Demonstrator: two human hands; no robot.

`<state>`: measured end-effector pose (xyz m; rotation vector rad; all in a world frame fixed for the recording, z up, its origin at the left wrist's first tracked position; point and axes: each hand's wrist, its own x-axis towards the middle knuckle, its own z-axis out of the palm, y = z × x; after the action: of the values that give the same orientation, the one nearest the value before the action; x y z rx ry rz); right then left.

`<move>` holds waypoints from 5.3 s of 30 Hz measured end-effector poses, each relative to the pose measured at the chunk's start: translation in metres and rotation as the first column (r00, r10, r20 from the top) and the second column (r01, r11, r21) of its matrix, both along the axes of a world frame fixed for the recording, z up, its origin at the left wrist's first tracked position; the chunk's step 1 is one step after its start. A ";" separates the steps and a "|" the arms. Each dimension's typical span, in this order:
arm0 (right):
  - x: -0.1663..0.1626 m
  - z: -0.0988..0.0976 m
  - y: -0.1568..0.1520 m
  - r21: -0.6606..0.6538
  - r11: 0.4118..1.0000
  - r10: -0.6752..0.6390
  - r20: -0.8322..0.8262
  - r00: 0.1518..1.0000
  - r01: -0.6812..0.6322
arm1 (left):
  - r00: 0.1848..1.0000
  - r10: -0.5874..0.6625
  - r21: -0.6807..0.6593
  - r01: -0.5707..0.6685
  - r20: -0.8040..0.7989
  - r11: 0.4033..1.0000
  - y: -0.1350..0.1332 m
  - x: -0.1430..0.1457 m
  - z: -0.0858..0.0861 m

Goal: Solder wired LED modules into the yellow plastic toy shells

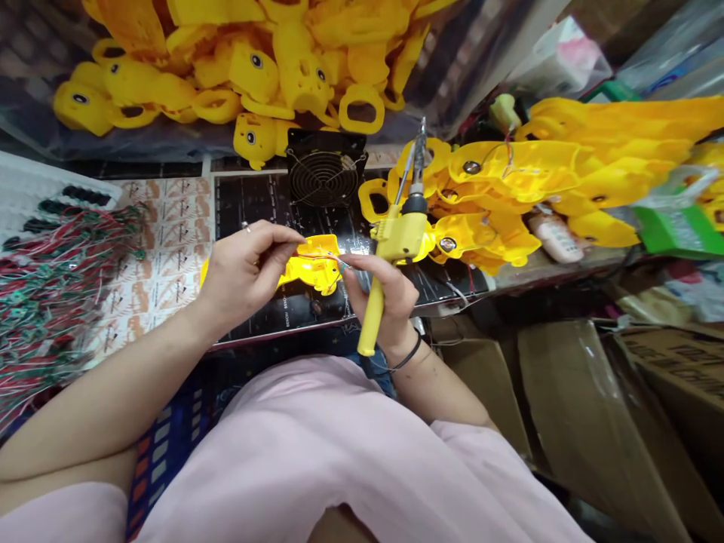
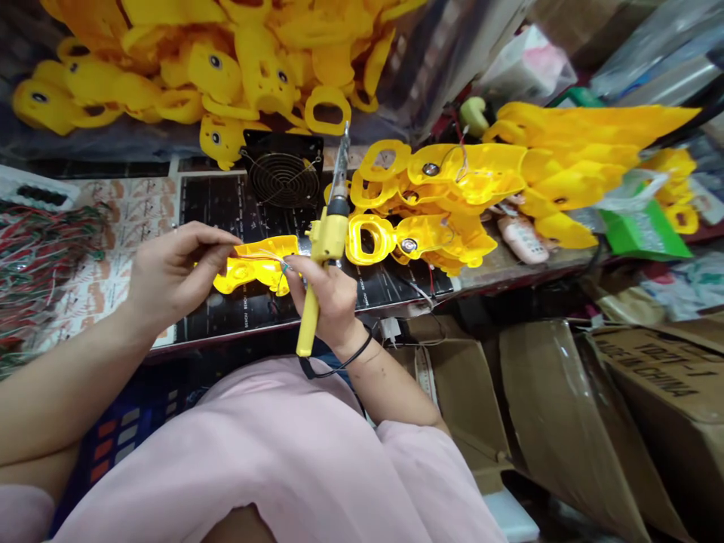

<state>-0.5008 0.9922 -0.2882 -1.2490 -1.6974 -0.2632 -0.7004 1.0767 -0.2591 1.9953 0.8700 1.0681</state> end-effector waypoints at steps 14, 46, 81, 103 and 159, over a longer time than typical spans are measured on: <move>-0.005 0.001 -0.005 0.056 0.995 -0.077 -0.058 0.995 0.080 | 0.994 -0.020 -0.374 0.057 0.103 0.926 -0.001 0.014 -0.024; -0.019 0.014 0.001 -0.012 0.993 0.113 -0.158 0.981 -0.116 | 0.909 0.012 -0.672 0.298 0.416 0.678 -0.003 0.029 0.015; 0.015 0.025 -0.001 0.026 0.992 0.127 -0.262 0.957 -0.124 | 0.939 0.199 -0.328 -0.102 0.279 0.939 0.027 0.009 -0.026; 0.027 0.039 -0.060 -0.178 0.984 0.022 0.107 0.994 -0.003 | 0.828 0.102 0.192 0.007 -0.551 0.981 0.014 0.027 -0.063; 0.022 0.041 -0.058 -0.126 0.986 -0.095 0.108 0.990 0.109 | 0.879 0.132 0.295 0.011 -0.458 0.955 0.020 0.022 -0.067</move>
<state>-0.4789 0.9339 -0.2474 -1.4445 -1.7633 -0.2838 -0.6786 1.0971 -0.3263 2.5580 1.0807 0.7778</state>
